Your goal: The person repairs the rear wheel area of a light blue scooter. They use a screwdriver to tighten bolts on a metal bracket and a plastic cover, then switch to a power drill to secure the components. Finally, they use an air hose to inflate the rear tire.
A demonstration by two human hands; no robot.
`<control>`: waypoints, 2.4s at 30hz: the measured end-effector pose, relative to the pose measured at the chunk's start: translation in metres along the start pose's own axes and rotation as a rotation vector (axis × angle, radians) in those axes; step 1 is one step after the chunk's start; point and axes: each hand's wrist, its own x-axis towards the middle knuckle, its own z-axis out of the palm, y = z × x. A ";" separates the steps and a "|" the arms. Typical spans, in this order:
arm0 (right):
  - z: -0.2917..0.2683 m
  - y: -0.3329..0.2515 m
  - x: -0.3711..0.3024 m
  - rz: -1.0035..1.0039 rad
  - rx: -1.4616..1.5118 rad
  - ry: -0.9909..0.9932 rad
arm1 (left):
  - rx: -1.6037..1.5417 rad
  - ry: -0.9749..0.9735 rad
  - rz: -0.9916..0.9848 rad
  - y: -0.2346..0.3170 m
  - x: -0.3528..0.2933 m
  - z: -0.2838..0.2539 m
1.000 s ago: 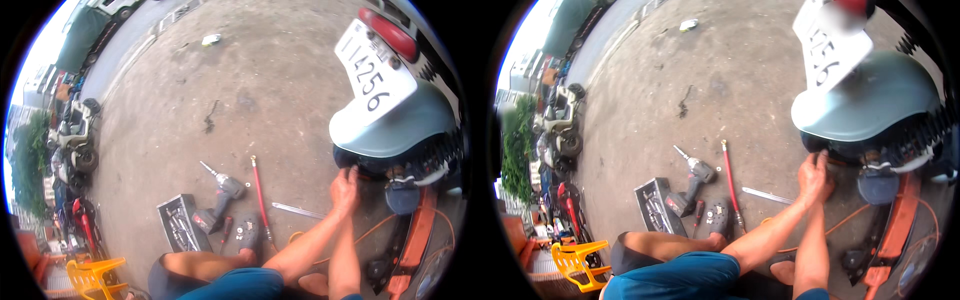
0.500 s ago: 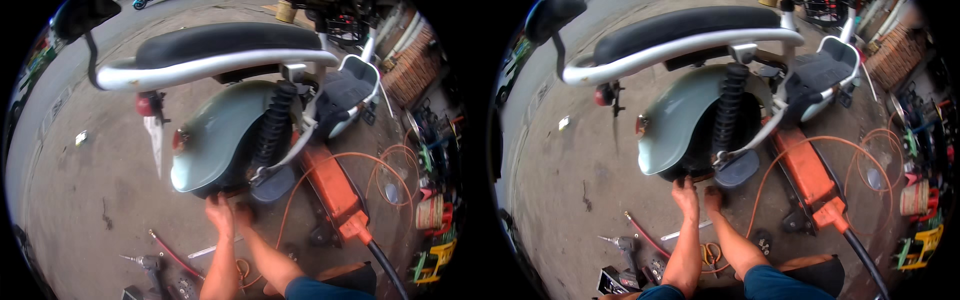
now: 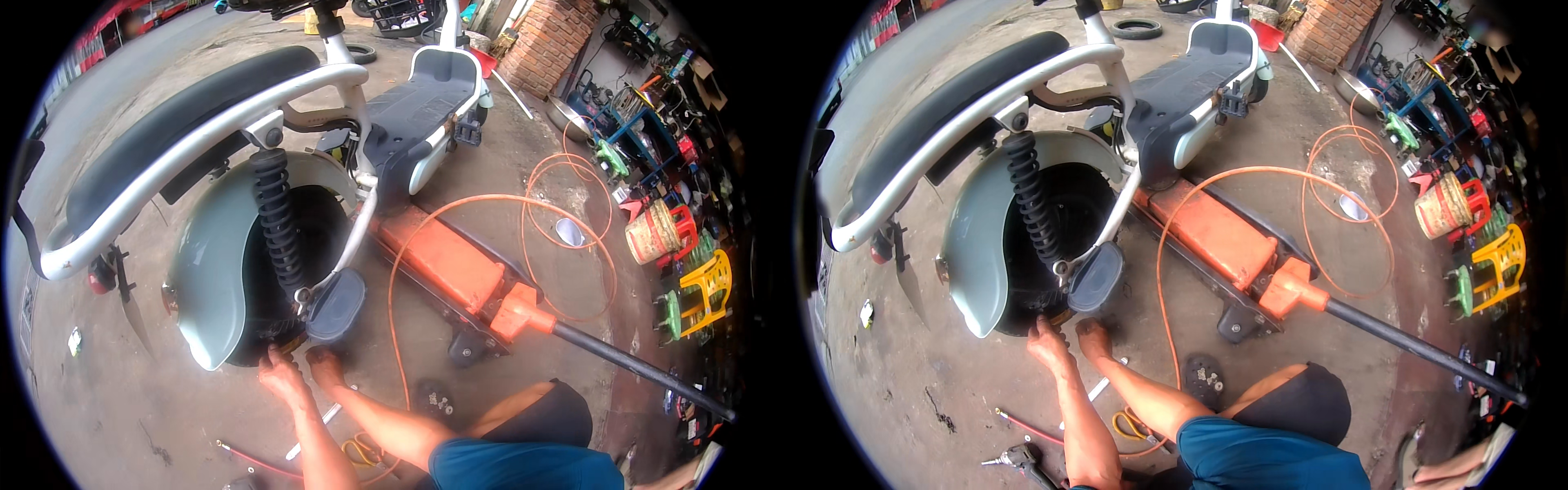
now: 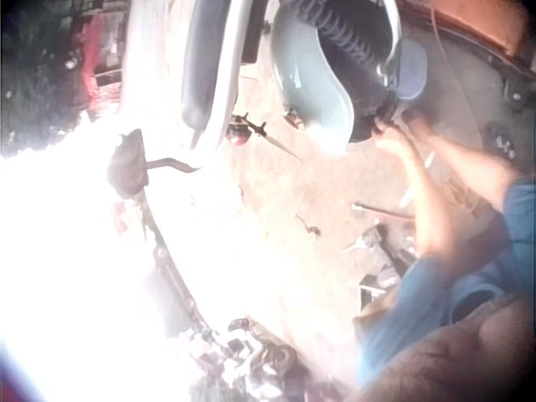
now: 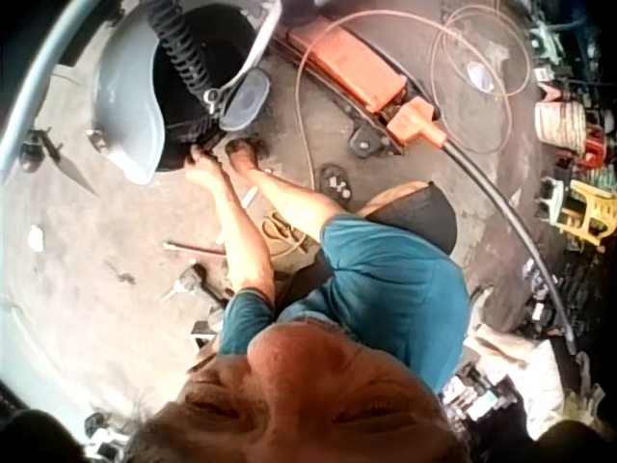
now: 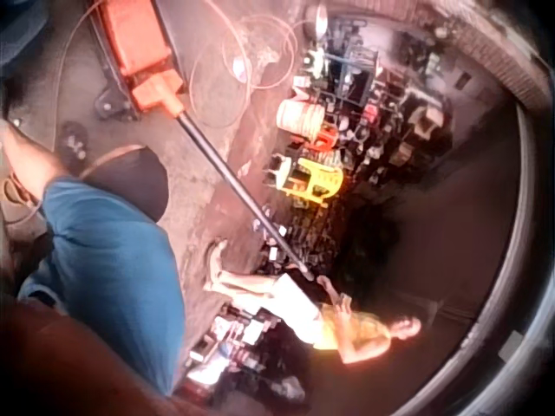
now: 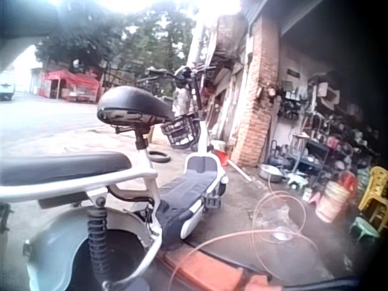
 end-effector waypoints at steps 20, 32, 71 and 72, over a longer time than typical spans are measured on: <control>0.054 0.035 -0.011 -0.347 -0.091 0.018 | 0.356 0.143 0.445 -0.028 0.033 -0.046; 0.039 -0.009 -0.036 -0.141 0.097 0.011 | 0.391 0.144 0.410 -0.027 0.019 -0.052; 0.064 -0.129 -0.060 -0.450 -0.016 0.331 | -0.031 -0.479 0.236 0.042 0.096 -0.135; 0.069 -0.131 -0.064 -0.382 0.116 0.327 | 0.003 -0.485 0.258 0.046 0.095 -0.135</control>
